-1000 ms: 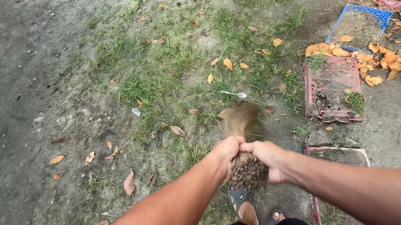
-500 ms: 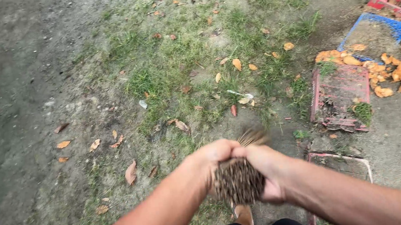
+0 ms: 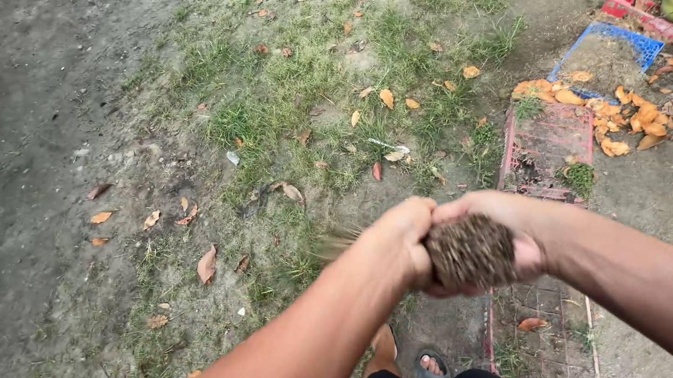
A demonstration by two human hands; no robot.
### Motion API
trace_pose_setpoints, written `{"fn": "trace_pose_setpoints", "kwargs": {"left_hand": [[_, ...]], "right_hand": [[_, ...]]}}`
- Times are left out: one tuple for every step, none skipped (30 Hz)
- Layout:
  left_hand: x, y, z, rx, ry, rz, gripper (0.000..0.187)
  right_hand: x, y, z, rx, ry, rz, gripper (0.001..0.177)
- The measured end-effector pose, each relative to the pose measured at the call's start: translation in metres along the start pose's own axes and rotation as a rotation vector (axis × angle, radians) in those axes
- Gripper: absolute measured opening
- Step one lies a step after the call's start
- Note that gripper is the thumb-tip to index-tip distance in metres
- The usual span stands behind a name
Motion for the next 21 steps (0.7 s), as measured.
{"fn": "trace_pose_setpoints", "kwargs": {"left_hand": [[-0.008, 0.007, 0.002, 0.0, -0.016, -0.045, 0.031], [-0.02, 0.006, 0.005, 0.004, 0.002, -0.083, 0.03], [-0.032, 0.003, 0.001, 0.02, 0.046, -0.11, 0.028], [-0.046, -0.002, -0.008, 0.05, 0.111, -0.115, 0.026], [-0.057, -0.008, -0.02, 0.067, 0.166, -0.115, 0.024], [-0.065, -0.017, -0.032, 0.082, 0.216, -0.11, 0.023], [-0.069, -0.025, -0.045, 0.09, 0.232, -0.134, 0.021], [-0.069, -0.033, -0.06, 0.098, 0.244, -0.168, 0.019], [-0.068, -0.034, -0.072, 0.14, 0.229, -0.238, 0.018], [-0.066, -0.031, -0.081, 0.188, 0.224, -0.301, 0.016], [-0.064, -0.021, -0.088, 0.277, 0.208, -0.393, 0.019], [-0.068, -0.007, -0.087, 0.274, 0.207, -0.4, 0.019], [-0.072, 0.009, -0.085, 0.24, 0.152, -0.393, 0.02], [-0.076, 0.019, -0.082, 0.207, 0.095, -0.386, 0.022], [-0.082, 0.025, -0.071, 0.204, 0.092, -0.392, 0.022], [-0.09, 0.027, -0.059, 0.055, 0.01, -0.355, 0.024], [-0.097, 0.026, -0.054, -0.095, -0.072, -0.319, 0.026], [-0.104, 0.023, -0.052, -0.104, -0.078, -0.329, 0.026], [-0.112, 0.019, -0.047, -0.015, -0.013, -0.355, 0.023], [-0.121, 0.016, -0.047, 0.077, 0.051, -0.379, 0.019], [-0.127, 0.015, -0.055, 0.071, 0.044, -0.388, 0.019]], "right_hand": [[-0.001, 0.001, -0.001, 0.007, -0.002, 0.006, 0.04], [-0.009, -0.003, -0.005, -0.038, -0.094, 0.177, 0.034], [-0.015, -0.01, -0.008, -0.084, -0.185, 0.348, 0.028], [-0.022, -0.015, -0.004, -0.093, -0.184, 0.352, 0.028], [-0.03, -0.02, 0.005, -0.077, -0.239, 0.363, 0.026], [-0.034, -0.024, 0.012, -0.053, -0.295, 0.37, 0.025], [-0.035, -0.028, 0.024, -0.055, -0.296, 0.371, 0.025], [-0.036, -0.025, 0.035, 0.019, -0.337, 0.321, 0.026], [-0.033, -0.021, 0.04, 0.093, -0.376, 0.269, 0.029], [-0.024, -0.021, 0.044, 0.094, -0.378, 0.269, 0.029], [-0.012, -0.025, 0.052, 0.054, -0.299, 0.278, 0.028], [-0.003, -0.029, 0.053, 0.01, -0.223, 0.291, 0.027], [0.006, -0.034, 0.045, 0.006, -0.228, 0.296, 0.027], [0.012, -0.043, 0.04, -0.082, -0.124, 0.317, 0.029], [0.013, -0.05, 0.037, -0.168, -0.018, 0.332, 0.035], [0.007, -0.053, 0.03, -0.175, -0.021, 0.336, 0.035], [0.0, -0.056, 0.021, -0.136, -0.077, 0.374, 0.034], [-0.003, -0.061, 0.015, -0.103, -0.135, 0.414, 0.033], [-0.009, -0.064, 0.015, -0.116, -0.14, 0.42, 0.033], [-0.018, -0.065, 0.016, -0.12, -0.224, 0.444, 0.028], [-0.023, -0.066, 0.018, -0.123, -0.308, 0.468, 0.025]]}}
Point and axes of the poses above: each hand's wrist, its own x-axis away from the middle knuckle, its own y-axis out of the palm, z = x × y, the point moved 3 cm from there along -x, towards the middle knuckle, and after that the axes turned 14 degrees about y, right-handed, at the moved point
